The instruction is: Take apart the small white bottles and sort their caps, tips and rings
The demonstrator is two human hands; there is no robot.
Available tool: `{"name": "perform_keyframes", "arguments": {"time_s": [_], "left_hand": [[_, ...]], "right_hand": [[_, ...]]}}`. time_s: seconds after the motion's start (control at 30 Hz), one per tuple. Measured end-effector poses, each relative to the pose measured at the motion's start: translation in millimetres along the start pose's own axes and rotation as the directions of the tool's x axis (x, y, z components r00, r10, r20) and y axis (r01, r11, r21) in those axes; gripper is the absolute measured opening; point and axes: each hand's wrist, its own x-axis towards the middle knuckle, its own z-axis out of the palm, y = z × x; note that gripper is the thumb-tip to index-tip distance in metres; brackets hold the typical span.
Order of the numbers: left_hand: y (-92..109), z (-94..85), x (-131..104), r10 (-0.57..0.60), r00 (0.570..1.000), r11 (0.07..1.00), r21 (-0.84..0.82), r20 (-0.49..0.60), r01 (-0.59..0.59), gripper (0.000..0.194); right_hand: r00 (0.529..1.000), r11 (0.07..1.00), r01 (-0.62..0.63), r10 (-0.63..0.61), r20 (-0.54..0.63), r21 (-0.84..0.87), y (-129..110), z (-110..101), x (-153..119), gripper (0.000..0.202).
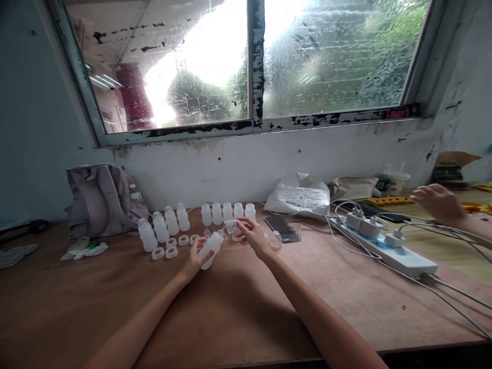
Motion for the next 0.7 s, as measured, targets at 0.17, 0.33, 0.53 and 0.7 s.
{"name": "perform_keyframes", "arguments": {"time_s": [0.17, 0.33, 0.53, 0.7], "left_hand": [[8, -5.0, -1, 0.119, 0.993, 0.969, 0.216, 0.014, -0.12, 0.036], [6, -6.5, 1, 0.117, 0.992, 0.97, 0.22, -0.056, -0.102, 0.037], [7, -8.4, 3, 0.163, 0.984, 0.963, 0.23, -0.076, -0.141, 0.031], [11, -8.8, 2, 0.177, 0.981, 0.956, 0.252, -0.084, -0.151, 0.03]], "right_hand": [[0.998, 0.998, -0.063, 0.063, -0.02, 0.013, 13, -3, 5, 0.04], [0.993, 0.993, -0.109, 0.107, 0.051, 0.034, 16, -2, 4, 0.039], [0.983, 0.98, -0.146, 0.129, 0.127, 0.136, 10, 1, -1, 0.04], [0.978, 0.971, -0.161, 0.134, 0.158, 0.174, 15, 7, -2, 0.034]]}}
